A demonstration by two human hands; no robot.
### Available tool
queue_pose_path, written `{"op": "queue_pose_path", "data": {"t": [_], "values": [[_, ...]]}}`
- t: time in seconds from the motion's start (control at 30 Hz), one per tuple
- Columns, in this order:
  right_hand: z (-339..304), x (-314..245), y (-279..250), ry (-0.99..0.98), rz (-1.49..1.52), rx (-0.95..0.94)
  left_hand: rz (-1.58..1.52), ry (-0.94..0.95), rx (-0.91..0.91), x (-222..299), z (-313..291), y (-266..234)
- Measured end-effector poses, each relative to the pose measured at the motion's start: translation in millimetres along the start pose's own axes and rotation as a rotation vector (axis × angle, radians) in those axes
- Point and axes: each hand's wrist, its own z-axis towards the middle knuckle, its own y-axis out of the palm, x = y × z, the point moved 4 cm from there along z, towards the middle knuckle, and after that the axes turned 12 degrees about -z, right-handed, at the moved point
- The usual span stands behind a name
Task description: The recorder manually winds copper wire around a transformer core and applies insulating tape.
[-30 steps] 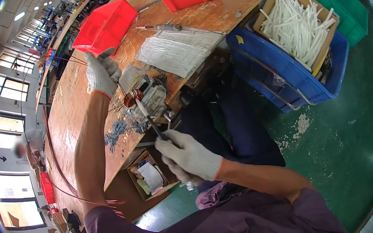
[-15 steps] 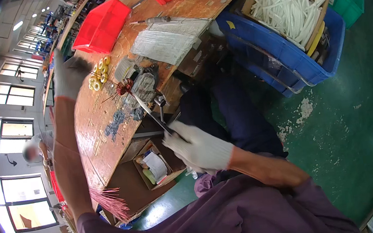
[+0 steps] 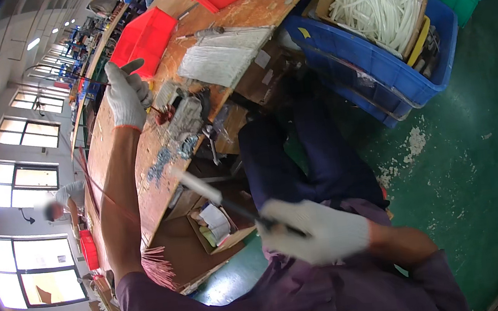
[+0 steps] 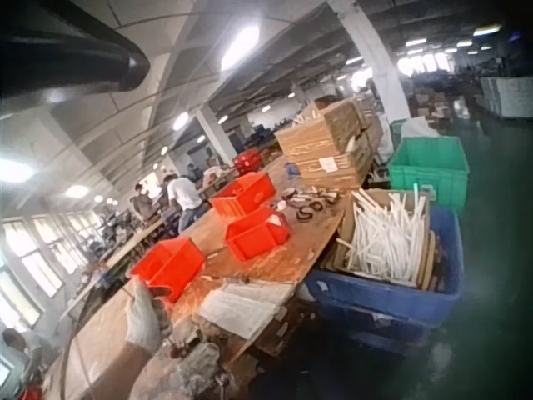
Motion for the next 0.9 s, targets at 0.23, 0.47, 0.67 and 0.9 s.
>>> {"op": "queue_pose_path", "data": {"t": [0.23, 0.47, 0.67, 0.9], "values": [[183.6, 16.4, 29.5, 0.162, 0.726, 0.003, -0.186, -0.257, 0.178, -60.0, 68.9, -48.5], [201.8, 28.7, 5.4, 0.256, 0.549, 0.062, -0.184, -0.367, 0.166, -98.8, 72.9, -54.7], [129.1, 26.2, 12.5, 0.118, 0.633, 0.013, 0.343, -0.038, 0.028, -10.0, 26.4, -68.0], [-35.2, 15.8, -4.9, 0.043, 0.301, -0.052, 1.051, 0.705, -0.505, -14.8, -113.6, 8.3]]}}
